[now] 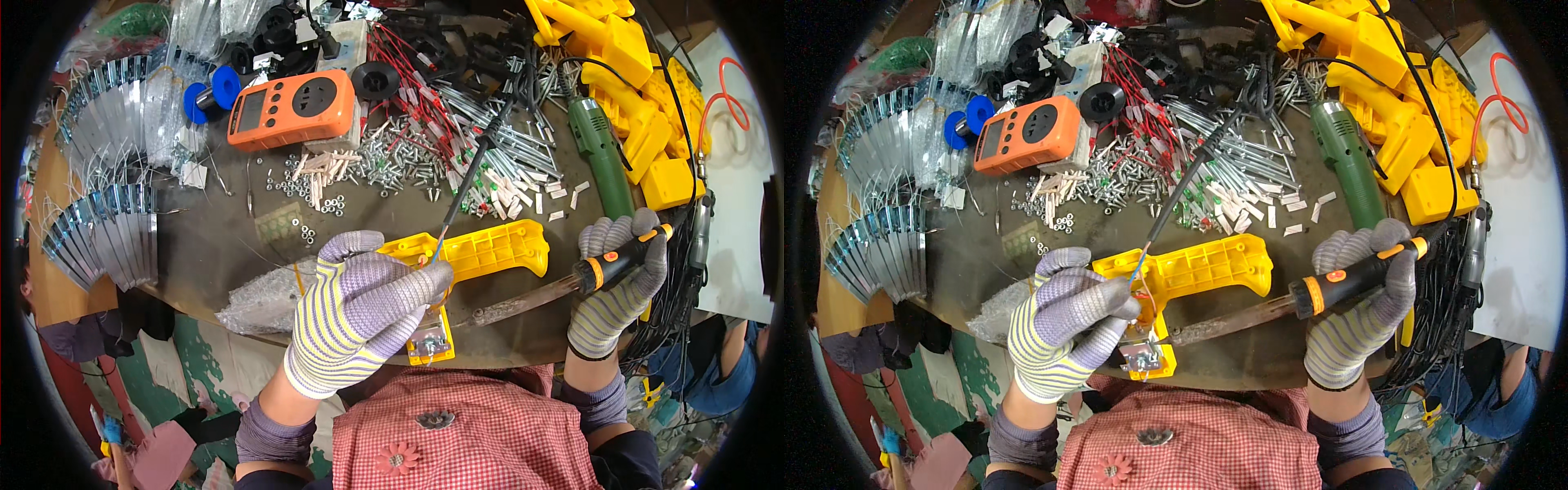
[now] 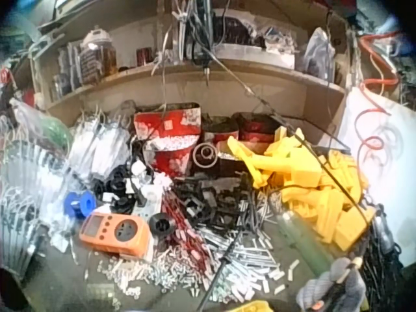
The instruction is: Assembling the internal wiring and casing for a handheld electronic tool, such as a hot glue gun.
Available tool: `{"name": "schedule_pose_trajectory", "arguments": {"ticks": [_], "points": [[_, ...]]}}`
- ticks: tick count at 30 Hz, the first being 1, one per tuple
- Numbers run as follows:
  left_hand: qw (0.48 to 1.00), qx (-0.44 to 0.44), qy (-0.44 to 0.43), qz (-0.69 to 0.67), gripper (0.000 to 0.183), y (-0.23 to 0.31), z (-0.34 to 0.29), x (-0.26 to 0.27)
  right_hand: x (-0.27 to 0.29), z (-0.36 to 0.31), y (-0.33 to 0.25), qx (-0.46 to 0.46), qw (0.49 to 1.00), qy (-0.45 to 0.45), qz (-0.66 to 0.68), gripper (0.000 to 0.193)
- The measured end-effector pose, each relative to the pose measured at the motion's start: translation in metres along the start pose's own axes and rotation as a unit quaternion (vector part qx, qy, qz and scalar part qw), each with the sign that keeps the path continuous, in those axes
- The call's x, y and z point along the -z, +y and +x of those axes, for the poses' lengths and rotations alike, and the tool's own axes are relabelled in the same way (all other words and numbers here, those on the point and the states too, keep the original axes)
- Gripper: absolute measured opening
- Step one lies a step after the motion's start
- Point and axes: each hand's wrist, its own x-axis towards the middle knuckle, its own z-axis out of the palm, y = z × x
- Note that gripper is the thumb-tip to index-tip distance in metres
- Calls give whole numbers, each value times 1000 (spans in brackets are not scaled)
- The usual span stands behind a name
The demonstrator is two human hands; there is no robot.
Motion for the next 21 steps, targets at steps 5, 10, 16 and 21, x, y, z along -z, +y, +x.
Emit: {"name": "schedule_pose_trajectory", "arguments": {"ticks": [5, 10, 16, 21], "points": [[1000, -2, -4, 10, 40, 0, -2, 0, -3, 0, -1, -2, 1000, -9, 1, 31], [1000, 2, -14, 12, 40, 0, -3, 0, 1, 0, -1, -5, 1000, -4, 12, 32], [1000, 22, -5, 19, 38, 0, -4, -2, -4, 1, 2, 15, 1000, 20, 1, 30], [999, 12, -29, 18, 39, 1, -1, 2, 1, -1, -2, 0, 1000, -4, -8, 34]]}}
